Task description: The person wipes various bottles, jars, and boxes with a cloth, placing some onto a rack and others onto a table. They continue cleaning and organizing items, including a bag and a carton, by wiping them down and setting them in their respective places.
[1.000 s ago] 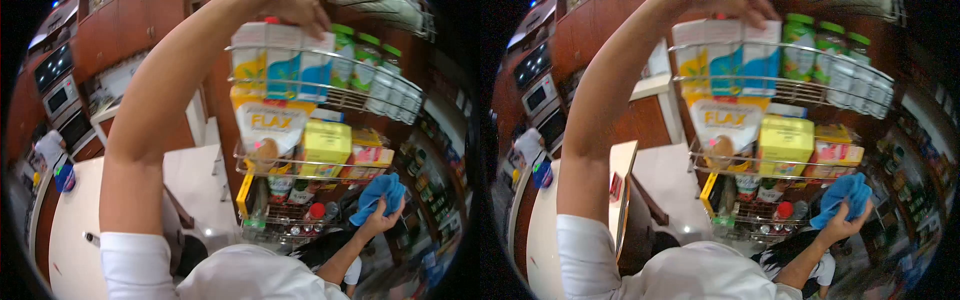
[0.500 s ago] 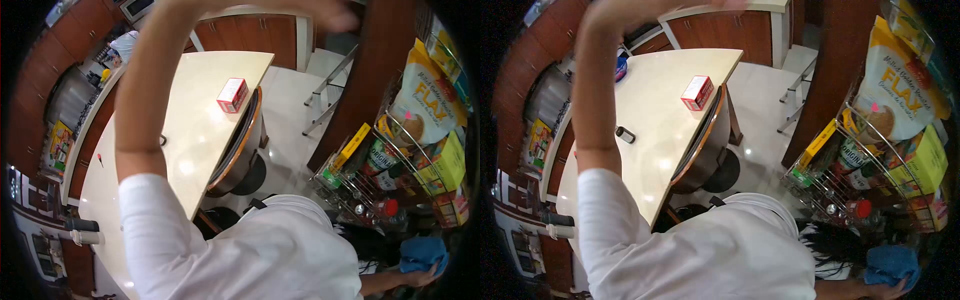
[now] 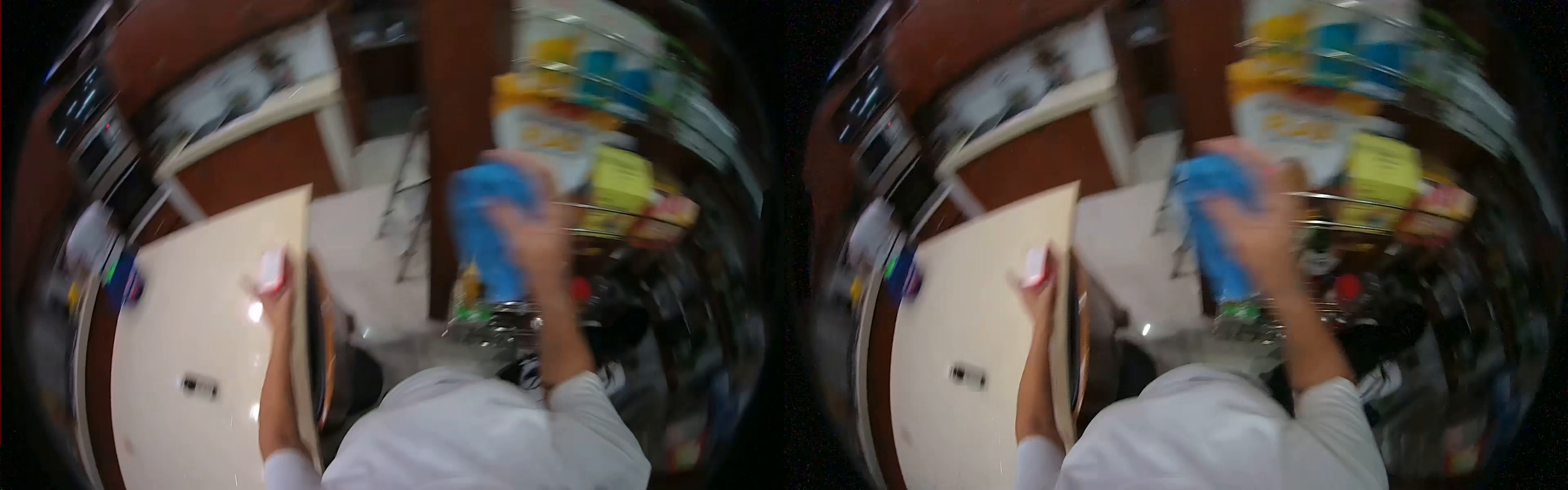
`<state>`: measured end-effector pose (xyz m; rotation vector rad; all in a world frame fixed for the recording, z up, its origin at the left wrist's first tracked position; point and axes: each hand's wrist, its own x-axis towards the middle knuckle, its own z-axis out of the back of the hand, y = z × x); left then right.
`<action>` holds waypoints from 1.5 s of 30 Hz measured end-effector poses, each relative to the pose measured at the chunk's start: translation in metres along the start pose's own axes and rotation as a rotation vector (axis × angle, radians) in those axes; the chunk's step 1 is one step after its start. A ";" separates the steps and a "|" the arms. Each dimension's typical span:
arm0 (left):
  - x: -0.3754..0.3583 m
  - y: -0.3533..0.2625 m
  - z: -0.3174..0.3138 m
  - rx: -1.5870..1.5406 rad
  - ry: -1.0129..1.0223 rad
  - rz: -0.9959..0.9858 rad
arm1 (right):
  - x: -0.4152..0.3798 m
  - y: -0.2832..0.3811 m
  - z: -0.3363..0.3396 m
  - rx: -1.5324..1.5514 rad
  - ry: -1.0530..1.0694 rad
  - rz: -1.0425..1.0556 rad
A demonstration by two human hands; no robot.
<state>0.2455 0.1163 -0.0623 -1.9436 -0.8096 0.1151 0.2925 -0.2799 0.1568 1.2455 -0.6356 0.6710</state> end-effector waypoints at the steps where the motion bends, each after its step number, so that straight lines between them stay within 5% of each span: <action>1: -0.002 0.001 -0.002 0.604 -0.005 -0.233 | 0.007 -0.011 -0.029 0.124 0.001 0.018; 2: 0.004 0.011 0.010 0.608 -0.267 -0.179 | 0.016 -0.005 -0.048 0.018 -0.004 0.180; 5: 0.005 0.011 0.016 0.894 -0.283 -0.470 | 0.017 0.003 -0.133 0.314 0.090 0.138; 8: -0.040 -0.050 -0.071 0.747 -0.205 -0.411 | -0.016 0.031 -0.187 0.125 0.359 0.133; 9: -0.047 -0.063 -0.072 0.675 -0.013 -0.395 | -0.028 0.033 -0.199 0.124 0.367 0.139; 11: -0.061 -0.075 -0.101 0.709 -0.069 -0.449 | -0.045 0.033 -0.215 -0.154 0.361 0.489; 17: -0.107 -0.106 -0.150 0.437 0.055 -0.433 | -0.005 -0.009 -0.172 -0.201 0.367 0.253; 20: -0.120 -0.114 -0.160 0.303 0.173 -0.320 | 0.015 -0.057 -0.144 0.512 0.343 -0.037; 24: -0.119 -0.114 -0.186 0.185 0.183 -0.447 | -0.005 -0.003 -0.101 0.517 0.379 -0.052; 32: -0.127 -0.155 -0.221 -0.142 0.315 -0.292 | -0.064 0.014 -0.065 0.428 -0.064 0.273; 34: -0.131 -0.141 -0.235 -0.114 0.297 -0.321 | -0.062 0.017 -0.057 0.965 -0.079 -0.190; 36: -0.137 -0.121 -0.248 -0.031 0.267 -0.447 | -0.052 -0.006 -0.049 1.114 -0.067 -0.315; 38: -0.146 -0.102 -0.262 0.062 0.286 -0.596 | -0.052 -0.067 -0.065 2.165 0.459 -0.561; 39: -0.151 -0.092 -0.269 0.093 0.320 -0.638 | -0.054 -0.067 -0.060 2.126 0.451 -0.379; 40: -0.153 -0.084 -0.275 0.120 0.354 -0.683 | -0.062 -0.059 -0.056 1.989 0.278 -0.681; 42: -0.146 -0.068 -0.278 0.541 0.457 -0.980 | -0.077 -0.058 -0.050 1.962 0.255 -0.773; 45: -0.151 -0.054 -0.296 0.636 0.602 -0.781 | -0.089 -0.067 -0.022 1.996 0.241 -0.791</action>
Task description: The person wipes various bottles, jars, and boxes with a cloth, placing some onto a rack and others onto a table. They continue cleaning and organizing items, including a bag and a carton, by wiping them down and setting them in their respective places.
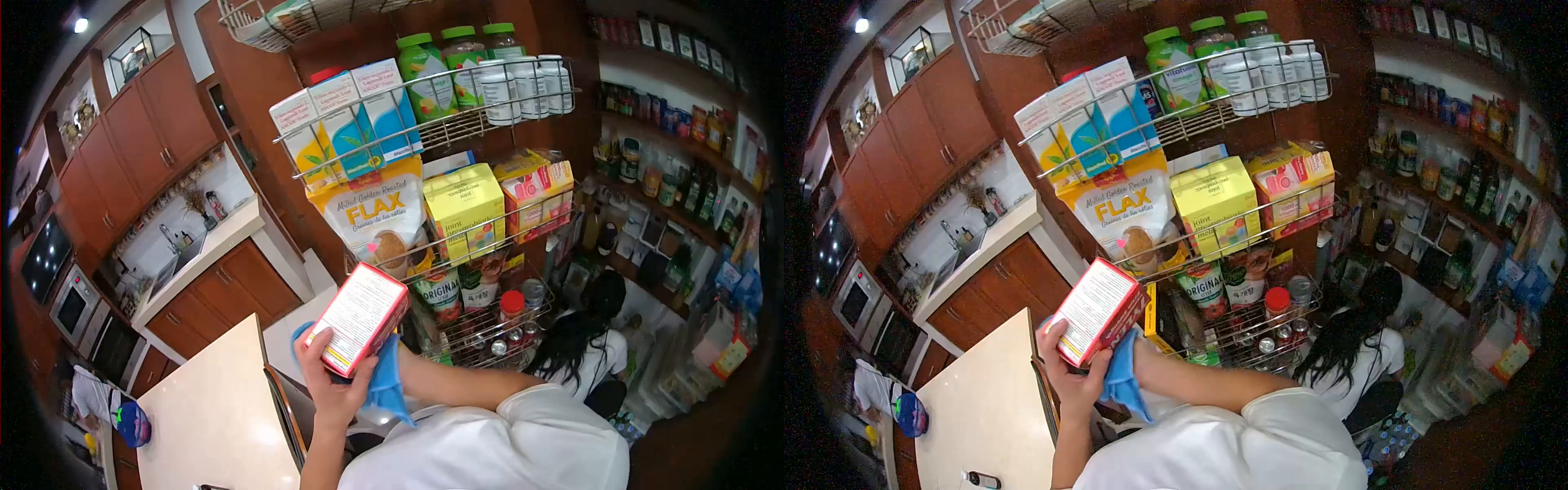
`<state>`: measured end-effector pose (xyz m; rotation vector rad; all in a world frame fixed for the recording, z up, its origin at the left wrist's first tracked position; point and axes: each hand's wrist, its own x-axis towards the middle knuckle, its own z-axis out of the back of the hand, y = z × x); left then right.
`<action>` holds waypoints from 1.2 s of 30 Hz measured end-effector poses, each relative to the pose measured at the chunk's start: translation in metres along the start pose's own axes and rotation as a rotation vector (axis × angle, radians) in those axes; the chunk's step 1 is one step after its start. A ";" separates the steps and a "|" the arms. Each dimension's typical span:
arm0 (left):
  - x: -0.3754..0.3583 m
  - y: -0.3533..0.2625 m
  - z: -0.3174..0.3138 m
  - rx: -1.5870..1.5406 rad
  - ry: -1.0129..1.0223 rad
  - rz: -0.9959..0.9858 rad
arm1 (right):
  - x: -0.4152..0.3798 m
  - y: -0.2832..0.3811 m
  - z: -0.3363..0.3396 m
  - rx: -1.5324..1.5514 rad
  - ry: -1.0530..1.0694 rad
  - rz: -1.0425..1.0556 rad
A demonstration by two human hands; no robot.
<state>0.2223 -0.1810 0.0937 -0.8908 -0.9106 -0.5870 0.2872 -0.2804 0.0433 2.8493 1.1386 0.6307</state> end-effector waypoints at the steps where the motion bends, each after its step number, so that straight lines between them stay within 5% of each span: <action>1: -0.002 0.003 -0.004 -0.008 0.036 0.042 | -0.009 0.012 0.001 0.014 -0.010 0.010; 5: -0.005 0.006 -0.018 -0.132 0.195 0.032 | -0.058 0.068 -0.011 0.005 -0.093 0.108; 7: -0.005 0.008 -0.026 -0.178 0.249 -0.059 | -0.079 0.096 -0.065 -0.429 -0.662 0.270; 9: 0.003 -0.002 -0.033 -0.227 0.262 -0.047 | -0.099 0.136 -0.055 -0.400 -0.485 0.422; 12: 0.019 -0.008 -0.041 -0.390 0.353 -0.315 | -0.128 0.167 -0.082 -0.469 -0.438 0.716; 14: 0.031 -0.022 -0.047 -0.204 0.453 -0.412 | -0.136 0.168 -0.115 -0.908 -0.428 1.134; 15: 0.037 -0.030 -0.051 -0.010 0.536 -0.524 | -0.140 0.168 -0.115 -0.902 -0.436 1.145; 17: 0.049 -0.045 -0.065 0.012 0.525 -0.570 | -0.149 0.166 -0.117 -1.779 -0.523 0.958; 19: 0.061 -0.061 -0.074 0.177 0.718 -0.600 | -0.151 0.147 -0.130 -2.403 -0.464 0.584; 22: 0.069 -0.064 -0.093 0.190 0.699 -0.619 | -0.152 0.146 -0.132 -2.435 -0.263 0.819; 24: 0.079 -0.070 -0.100 0.189 0.745 -0.574 | -0.158 0.154 -0.137 -2.225 -0.083 0.942; 26: 0.100 -0.083 -0.101 0.148 0.699 -0.602 | -0.179 0.171 -0.129 -1.822 -0.099 1.285; 30: 0.166 -0.110 -0.089 0.150 0.334 -0.755 | -0.211 0.201 -0.135 -1.043 -0.599 2.225; 31: 0.186 -0.110 -0.089 0.103 0.208 -0.725 | -0.216 0.209 -0.145 -1.067 -0.702 2.335; 33: 0.252 -0.130 -0.095 0.041 0.057 -1.040 | -0.239 0.228 -0.135 -1.119 -0.631 2.364; 36: 0.311 -0.140 -0.099 0.047 0.053 -0.968 | -0.259 0.243 -0.128 -1.169 -0.730 2.319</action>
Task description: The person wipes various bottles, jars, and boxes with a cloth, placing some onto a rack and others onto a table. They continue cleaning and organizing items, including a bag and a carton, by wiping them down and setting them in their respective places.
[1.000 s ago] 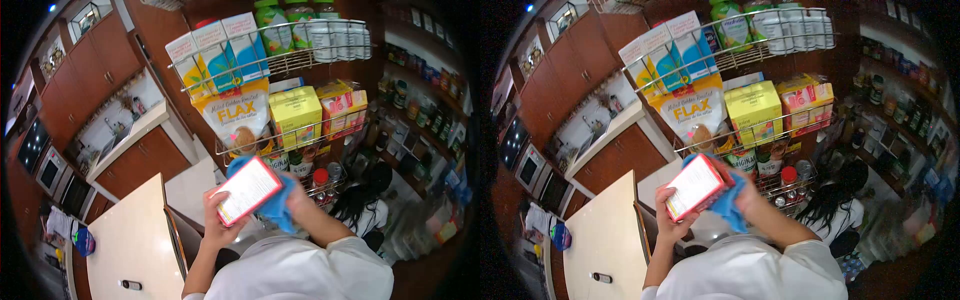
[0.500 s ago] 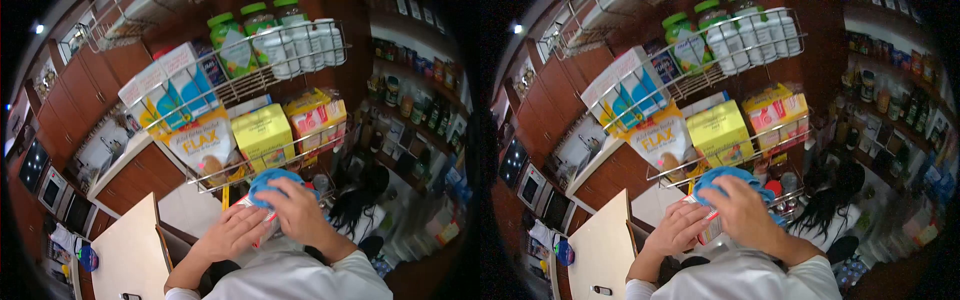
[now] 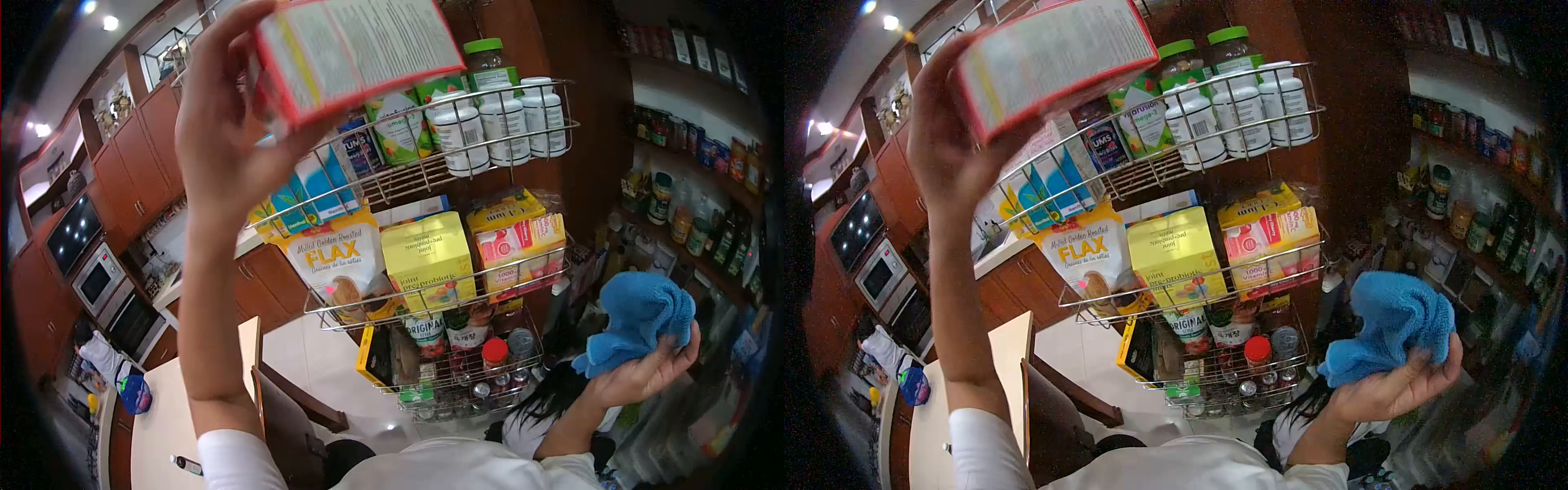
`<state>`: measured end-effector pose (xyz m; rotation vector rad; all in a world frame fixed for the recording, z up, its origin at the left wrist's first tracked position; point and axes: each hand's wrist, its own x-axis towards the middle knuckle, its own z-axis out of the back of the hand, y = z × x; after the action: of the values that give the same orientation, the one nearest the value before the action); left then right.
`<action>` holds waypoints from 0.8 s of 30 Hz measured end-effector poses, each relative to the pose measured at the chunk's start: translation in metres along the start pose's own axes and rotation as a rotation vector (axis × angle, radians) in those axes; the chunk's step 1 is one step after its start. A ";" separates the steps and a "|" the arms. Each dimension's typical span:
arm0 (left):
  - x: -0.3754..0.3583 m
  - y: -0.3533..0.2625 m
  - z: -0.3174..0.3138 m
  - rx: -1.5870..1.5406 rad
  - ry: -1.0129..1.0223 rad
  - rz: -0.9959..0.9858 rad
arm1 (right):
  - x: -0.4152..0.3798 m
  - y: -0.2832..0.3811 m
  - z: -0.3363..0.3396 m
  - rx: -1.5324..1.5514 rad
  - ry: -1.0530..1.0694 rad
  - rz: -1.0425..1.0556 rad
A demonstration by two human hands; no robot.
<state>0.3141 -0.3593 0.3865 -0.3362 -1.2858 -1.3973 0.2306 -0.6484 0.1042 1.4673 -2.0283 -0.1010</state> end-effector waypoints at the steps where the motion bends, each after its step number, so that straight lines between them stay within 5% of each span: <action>1: 0.009 0.013 -0.001 0.050 0.052 0.117 | 0.003 0.000 0.001 0.006 0.000 0.001; 3: 0.029 0.025 -0.009 -0.067 0.103 0.088 | 0.008 0.003 0.006 -0.091 -0.049 -0.057; 6: 0.043 0.021 -0.016 0.200 0.305 0.324 | 0.021 -0.002 0.019 -0.172 -0.040 0.001; 10: 0.044 0.033 -0.028 -0.038 0.473 0.642 | 0.029 -0.001 0.026 -0.141 -0.022 -0.014; 15: 0.052 0.061 -0.029 0.138 0.810 0.654 | 0.028 -0.007 0.031 -0.118 0.024 -0.022; 18: 0.053 0.078 -0.033 0.069 1.148 0.846 | 0.024 -0.009 0.028 -0.203 0.011 -0.028; 21: 0.053 0.091 -0.037 -0.157 1.254 1.030 | 0.018 -0.015 0.028 -0.132 0.022 -0.066; 24: 0.039 0.111 -0.044 -0.231 1.341 0.933 | 0.012 -0.018 0.028 -0.138 0.079 -0.117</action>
<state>0.4151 -0.3876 0.4564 -0.0567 0.1823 -0.6296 0.2289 -0.6741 0.0795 1.4786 -1.8350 -0.2226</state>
